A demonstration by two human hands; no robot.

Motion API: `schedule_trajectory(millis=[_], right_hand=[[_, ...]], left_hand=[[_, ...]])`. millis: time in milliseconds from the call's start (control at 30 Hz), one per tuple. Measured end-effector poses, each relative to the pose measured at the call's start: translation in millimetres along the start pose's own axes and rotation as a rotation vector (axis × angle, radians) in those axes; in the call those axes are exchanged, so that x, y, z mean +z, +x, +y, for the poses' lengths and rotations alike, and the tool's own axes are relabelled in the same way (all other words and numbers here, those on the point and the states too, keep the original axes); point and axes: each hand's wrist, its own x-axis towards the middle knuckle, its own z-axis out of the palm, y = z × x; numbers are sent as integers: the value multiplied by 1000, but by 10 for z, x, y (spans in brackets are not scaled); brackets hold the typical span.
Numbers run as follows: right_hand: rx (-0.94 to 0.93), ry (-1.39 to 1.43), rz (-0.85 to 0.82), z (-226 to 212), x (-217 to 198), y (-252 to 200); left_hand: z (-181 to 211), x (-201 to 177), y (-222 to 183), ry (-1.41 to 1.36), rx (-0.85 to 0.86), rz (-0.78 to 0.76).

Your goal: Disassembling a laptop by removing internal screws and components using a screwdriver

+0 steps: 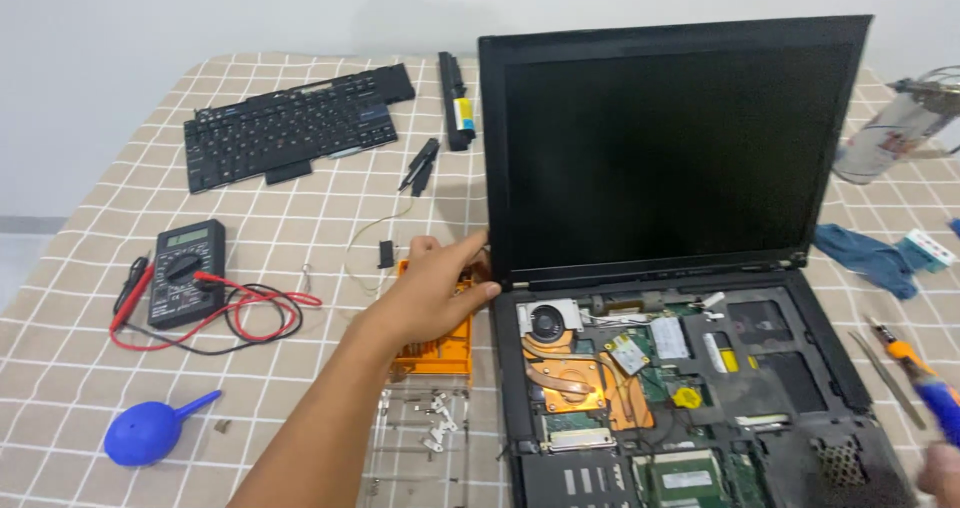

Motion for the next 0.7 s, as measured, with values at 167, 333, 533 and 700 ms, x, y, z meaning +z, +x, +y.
schedule_trajectory(millis=[167, 333, 533, 700], right_hand=[[-70, 8, -137, -3467, 302, -1139], [-512, -230, -263, -4036, 718, -1343], [-497, -215, -240, -4192, 871, -1502], [-555, -218, -200, -4104, 963, -1518]], left_hand=[[104, -16, 9, -72, -56, 0], [30, 63, -27, -20, -52, 17], [182, -98, -33, -85, -161, -77], [105, -40, -28, -54, -119, -56]])
